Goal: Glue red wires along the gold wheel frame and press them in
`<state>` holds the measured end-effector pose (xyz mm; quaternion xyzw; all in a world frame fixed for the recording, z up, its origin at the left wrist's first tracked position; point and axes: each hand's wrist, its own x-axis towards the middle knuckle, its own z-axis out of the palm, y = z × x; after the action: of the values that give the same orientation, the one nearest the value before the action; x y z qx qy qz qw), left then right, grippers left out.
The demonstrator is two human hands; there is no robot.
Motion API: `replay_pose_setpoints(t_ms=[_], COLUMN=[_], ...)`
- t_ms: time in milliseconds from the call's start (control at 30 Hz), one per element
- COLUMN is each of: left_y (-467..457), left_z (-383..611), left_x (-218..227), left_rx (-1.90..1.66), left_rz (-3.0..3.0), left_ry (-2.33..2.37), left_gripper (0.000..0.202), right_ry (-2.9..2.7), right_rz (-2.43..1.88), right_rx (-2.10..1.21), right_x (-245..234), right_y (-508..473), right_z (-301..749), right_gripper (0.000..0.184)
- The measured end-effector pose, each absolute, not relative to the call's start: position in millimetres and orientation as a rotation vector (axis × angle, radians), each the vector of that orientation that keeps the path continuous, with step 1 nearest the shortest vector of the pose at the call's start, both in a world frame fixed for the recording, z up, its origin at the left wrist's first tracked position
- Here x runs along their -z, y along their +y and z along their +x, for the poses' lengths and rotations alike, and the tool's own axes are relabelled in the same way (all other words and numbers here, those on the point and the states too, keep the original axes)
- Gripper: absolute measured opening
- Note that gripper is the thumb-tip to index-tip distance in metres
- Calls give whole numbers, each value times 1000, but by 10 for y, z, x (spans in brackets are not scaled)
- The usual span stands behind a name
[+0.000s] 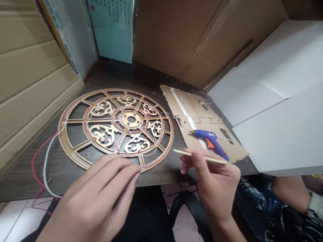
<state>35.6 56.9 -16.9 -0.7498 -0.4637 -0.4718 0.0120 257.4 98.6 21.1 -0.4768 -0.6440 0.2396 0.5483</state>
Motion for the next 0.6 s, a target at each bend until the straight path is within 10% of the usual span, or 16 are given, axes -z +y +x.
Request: replay_pose_setpoints(t_ms=[600], left_y=[558], left_z=[359], left_x=[34], left_rx=[1329], left_rz=[-2405], left_ry=[-1468], left_gripper=[17], right_ry=[-1804], right_rz=[-978], right_rx=[-1332], right_x=[-371], right_y=[1239], right_z=[2349], right_gripper=[11])
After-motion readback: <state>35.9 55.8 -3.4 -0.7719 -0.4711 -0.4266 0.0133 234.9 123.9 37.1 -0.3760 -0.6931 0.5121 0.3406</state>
